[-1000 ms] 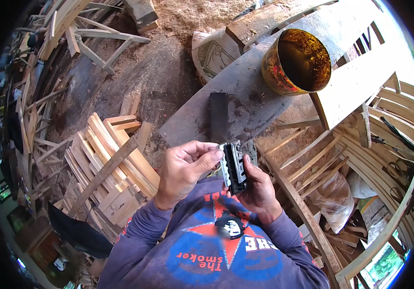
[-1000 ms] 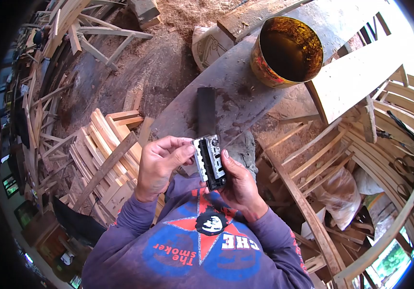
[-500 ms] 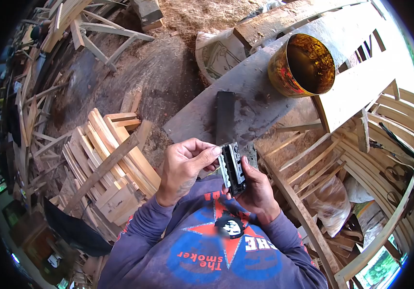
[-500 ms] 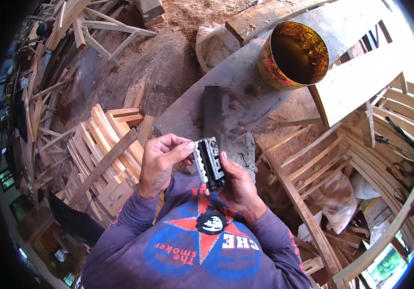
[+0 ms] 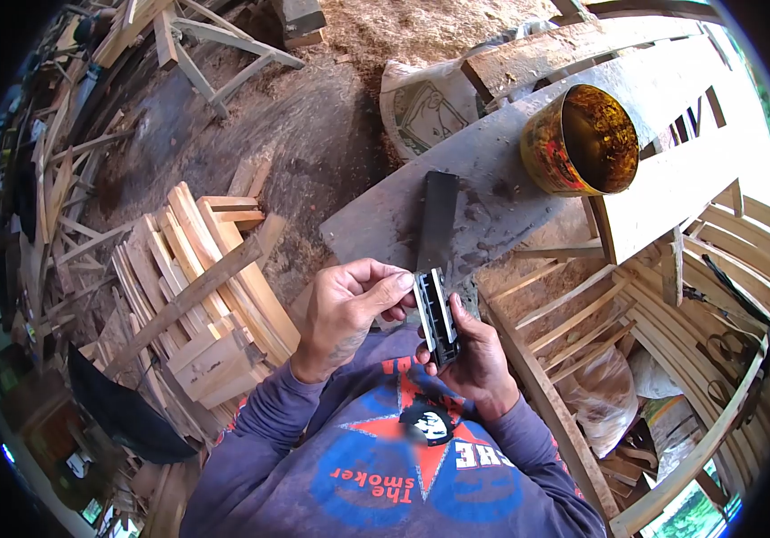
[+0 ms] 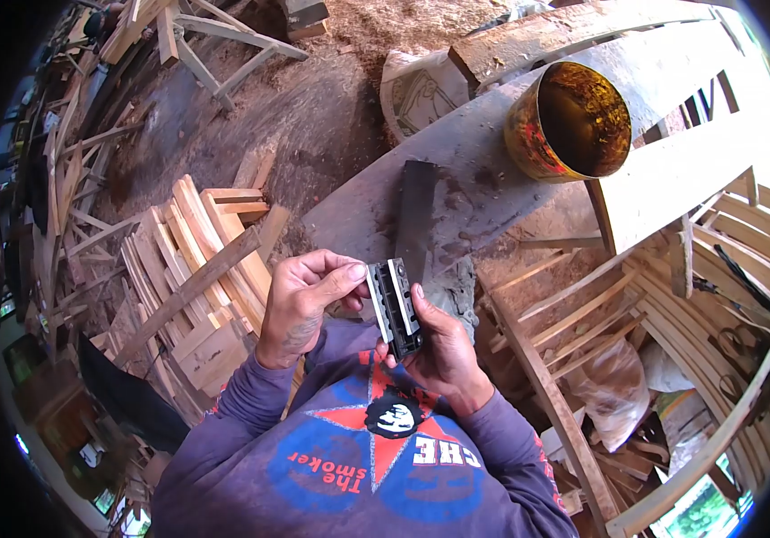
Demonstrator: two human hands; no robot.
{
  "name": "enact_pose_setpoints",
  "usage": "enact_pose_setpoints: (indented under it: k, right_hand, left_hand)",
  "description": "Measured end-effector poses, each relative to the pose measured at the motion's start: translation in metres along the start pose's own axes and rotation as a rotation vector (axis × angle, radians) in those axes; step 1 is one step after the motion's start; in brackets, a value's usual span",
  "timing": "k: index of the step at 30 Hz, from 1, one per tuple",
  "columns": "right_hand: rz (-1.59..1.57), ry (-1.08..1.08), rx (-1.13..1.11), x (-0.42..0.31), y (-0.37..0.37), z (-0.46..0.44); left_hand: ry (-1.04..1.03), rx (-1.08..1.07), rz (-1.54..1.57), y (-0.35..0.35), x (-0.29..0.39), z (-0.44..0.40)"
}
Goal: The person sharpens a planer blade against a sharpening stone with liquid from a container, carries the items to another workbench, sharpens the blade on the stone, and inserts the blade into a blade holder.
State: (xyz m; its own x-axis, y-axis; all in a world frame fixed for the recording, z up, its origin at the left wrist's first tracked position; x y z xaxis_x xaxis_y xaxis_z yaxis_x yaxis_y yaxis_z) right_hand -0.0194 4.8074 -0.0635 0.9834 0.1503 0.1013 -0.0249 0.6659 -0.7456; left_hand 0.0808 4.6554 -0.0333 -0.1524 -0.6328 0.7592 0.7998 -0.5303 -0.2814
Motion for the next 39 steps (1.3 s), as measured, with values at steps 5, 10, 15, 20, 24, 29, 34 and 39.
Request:
enact_pose_setpoints:
  k: [5, 10, 15, 20, 24, 29, 34, 39]
  right_hand:
    - [-0.002, 0.002, 0.023, 0.002, 0.004, 0.002]
    - [-0.031, -0.014, 0.023, 0.003, 0.011, 0.005]
    - [-0.086, -0.024, -0.023, 0.004, 0.009, 0.008]
    - [-0.089, -0.021, 0.004, 0.003, 0.011, 0.01]
    - [-0.091, -0.026, 0.03, 0.003, 0.011, 0.01]
    - [-0.073, -0.03, 0.013, 0.003, 0.01, 0.008]
    - [-0.081, -0.031, -0.042, 0.001, 0.007, 0.007]
    - [0.075, 0.239, 0.042, -0.042, -0.007, 0.017]
  left_hand:
    - [-0.013, -0.013, 0.017, -0.002, -0.003, 0.002]
    - [-0.017, -0.054, 0.034, -0.011, -0.006, 0.002]
    - [-0.021, -0.141, 0.007, -0.025, -0.01, 0.005]
    - [-0.018, -0.161, 0.032, -0.03, -0.01, 0.004]
    - [-0.02, -0.169, 0.026, -0.029, -0.01, 0.003]
    - [-0.026, -0.165, -0.009, -0.026, -0.007, 0.003]
    - [-0.013, -0.163, 0.059, -0.021, -0.003, 0.006]
    - [-0.057, -0.08, 0.07, 0.006, -0.004, 0.001]
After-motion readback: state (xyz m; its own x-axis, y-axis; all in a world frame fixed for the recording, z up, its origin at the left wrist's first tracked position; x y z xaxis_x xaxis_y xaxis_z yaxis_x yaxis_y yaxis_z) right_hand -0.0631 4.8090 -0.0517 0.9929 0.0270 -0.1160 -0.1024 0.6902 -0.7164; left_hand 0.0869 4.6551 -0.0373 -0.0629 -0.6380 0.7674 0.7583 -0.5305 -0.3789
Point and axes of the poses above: each hand's wrist, its own z-axis away from the middle knuckle, its own y-axis out of the back of the hand, x = y × z, the point moved 5 cm from there along -z, towards the middle knuckle, and after that the axes turned 2 degrees about x, right-handed, at the moved point
